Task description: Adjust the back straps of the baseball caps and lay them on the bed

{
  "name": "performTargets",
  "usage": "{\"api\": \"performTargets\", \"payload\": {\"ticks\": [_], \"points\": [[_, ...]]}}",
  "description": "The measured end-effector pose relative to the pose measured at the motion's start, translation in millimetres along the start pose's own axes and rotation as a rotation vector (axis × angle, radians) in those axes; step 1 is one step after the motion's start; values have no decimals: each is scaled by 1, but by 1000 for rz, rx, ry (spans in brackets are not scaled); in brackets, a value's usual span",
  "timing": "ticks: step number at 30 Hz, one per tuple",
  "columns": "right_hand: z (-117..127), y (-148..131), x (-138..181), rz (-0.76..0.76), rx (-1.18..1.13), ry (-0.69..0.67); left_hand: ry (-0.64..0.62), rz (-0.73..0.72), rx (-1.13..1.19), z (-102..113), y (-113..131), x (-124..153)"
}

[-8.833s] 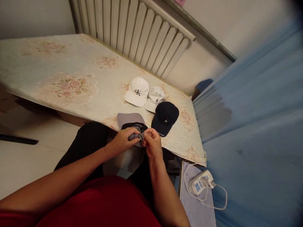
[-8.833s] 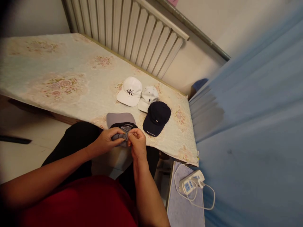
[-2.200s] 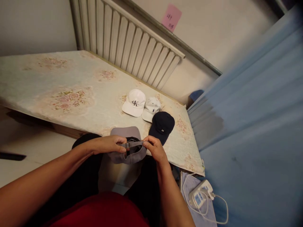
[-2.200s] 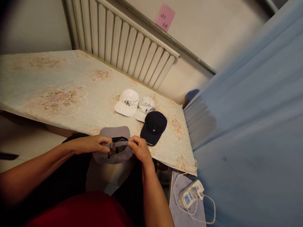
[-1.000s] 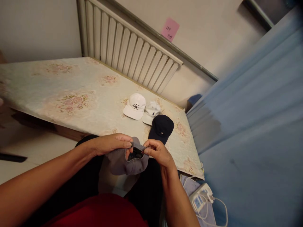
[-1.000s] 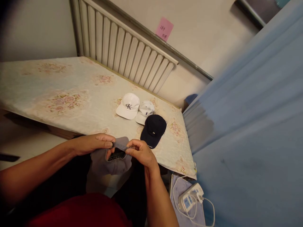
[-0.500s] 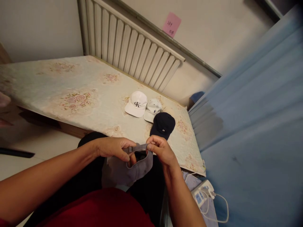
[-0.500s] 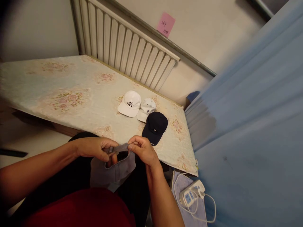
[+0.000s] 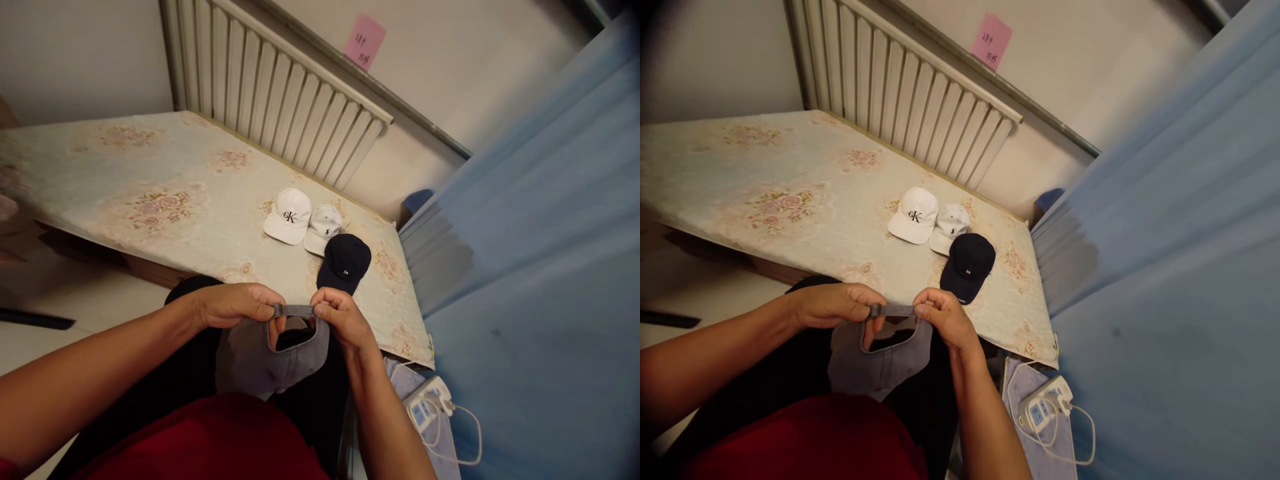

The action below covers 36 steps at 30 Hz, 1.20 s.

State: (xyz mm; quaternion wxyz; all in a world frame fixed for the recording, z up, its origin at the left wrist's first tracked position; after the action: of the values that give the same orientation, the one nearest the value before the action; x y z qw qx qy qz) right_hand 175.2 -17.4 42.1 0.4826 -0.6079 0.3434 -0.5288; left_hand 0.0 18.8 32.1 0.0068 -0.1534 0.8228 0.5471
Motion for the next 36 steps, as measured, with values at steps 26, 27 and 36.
{"api": "performTargets", "payload": {"ticks": [26,27,36], "points": [[16,25,4,-61,102,-5,114,86,-302,23,-14,-11],[13,23,4,-65,113,-27,114,84,-307,22,-14,-12],[-10,15,-1,-88,152,-90,39,117,-346,14,-17,-21]]}}
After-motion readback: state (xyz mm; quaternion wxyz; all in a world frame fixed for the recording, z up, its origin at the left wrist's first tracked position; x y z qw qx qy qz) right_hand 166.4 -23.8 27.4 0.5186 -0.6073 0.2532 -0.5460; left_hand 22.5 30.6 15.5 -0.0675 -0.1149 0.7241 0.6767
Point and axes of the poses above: each hand's wrist, its own x-axis away from the middle knuckle, its own z-axis out of the back of the hand, y = z × x, the point moved 5 cm from there along -x, towards the middle knuckle, and after that the axes turned 13 degrees about -z, right-handed, at the moved point
